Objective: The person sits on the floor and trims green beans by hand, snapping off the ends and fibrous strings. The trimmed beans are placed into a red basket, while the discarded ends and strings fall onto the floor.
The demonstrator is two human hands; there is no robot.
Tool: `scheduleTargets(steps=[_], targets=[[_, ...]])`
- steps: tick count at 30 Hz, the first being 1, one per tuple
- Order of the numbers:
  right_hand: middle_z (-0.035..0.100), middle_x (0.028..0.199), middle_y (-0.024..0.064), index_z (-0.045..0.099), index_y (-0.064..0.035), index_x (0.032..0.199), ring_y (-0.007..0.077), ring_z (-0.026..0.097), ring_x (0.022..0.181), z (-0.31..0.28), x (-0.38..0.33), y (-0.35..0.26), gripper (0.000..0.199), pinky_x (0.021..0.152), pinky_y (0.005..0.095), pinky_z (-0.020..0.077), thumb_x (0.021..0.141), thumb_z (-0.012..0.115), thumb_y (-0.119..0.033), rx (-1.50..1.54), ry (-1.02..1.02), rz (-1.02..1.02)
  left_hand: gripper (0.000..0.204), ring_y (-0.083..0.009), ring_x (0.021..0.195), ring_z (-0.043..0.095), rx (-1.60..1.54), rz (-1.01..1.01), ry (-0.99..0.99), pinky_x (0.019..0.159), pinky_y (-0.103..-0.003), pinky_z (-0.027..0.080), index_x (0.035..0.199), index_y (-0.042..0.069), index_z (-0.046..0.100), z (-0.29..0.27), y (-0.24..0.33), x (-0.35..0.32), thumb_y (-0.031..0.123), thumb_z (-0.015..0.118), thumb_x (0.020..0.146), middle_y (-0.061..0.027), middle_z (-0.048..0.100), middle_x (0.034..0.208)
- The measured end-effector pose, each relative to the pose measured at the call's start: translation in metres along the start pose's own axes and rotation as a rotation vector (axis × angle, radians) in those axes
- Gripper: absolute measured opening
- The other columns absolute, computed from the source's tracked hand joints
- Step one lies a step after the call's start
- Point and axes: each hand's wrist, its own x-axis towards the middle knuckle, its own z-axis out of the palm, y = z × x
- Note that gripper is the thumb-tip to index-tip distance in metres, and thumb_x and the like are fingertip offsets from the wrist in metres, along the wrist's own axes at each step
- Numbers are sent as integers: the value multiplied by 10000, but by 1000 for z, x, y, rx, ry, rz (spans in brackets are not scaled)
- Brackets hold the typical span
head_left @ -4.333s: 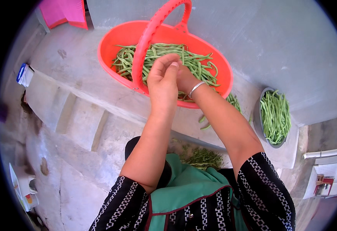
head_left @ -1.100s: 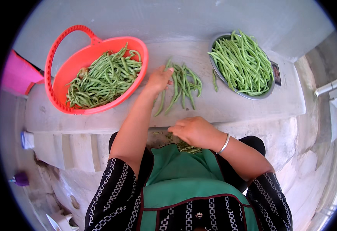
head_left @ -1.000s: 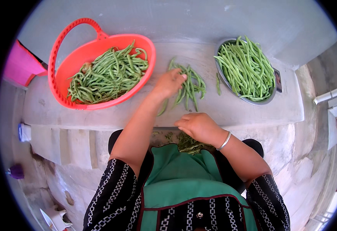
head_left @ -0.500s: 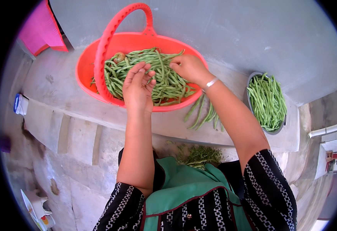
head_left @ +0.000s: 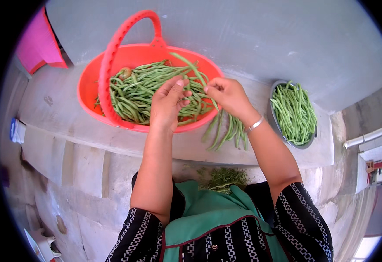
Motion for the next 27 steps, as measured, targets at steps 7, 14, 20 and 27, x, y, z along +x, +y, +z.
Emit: scheduleTargets(steps=[7,14,20,27], targets=[[594,749,-17,631,15,940,45,526,651,-40,-119,35,222,592,213,432,921,569,-198,247,-91,126,121,-92,687,593,67,93,-161,628,-221,492,994,31,623,49,-46,-32,111,578,914,-39,647,875],[563,716,107,563,-27,851,252,578,603,-76,-170,92,164,534,359,458,898,550,-184,-503,231,-458,157,-85,701,594,257,186,-246,628,-209,509,1042,27,605,84,-83,-55,125,558,929,-56,642,931],[522,699,118,533,-50,810,299,559,640,-100,-200,79,117,543,388,448,867,568,-146,-609,282,-336,156,-79,697,610,138,57,-216,620,-198,526,1041,27,588,90,-100,-51,131,562,927,-70,652,928],[542,726,76,577,-57,878,275,549,635,-109,-215,60,62,548,353,442,832,599,-91,-298,419,-599,185,-44,735,603,-239,-518,-410,653,-171,541,1088,27,552,102,-146,-59,145,515,951,-39,631,940]])
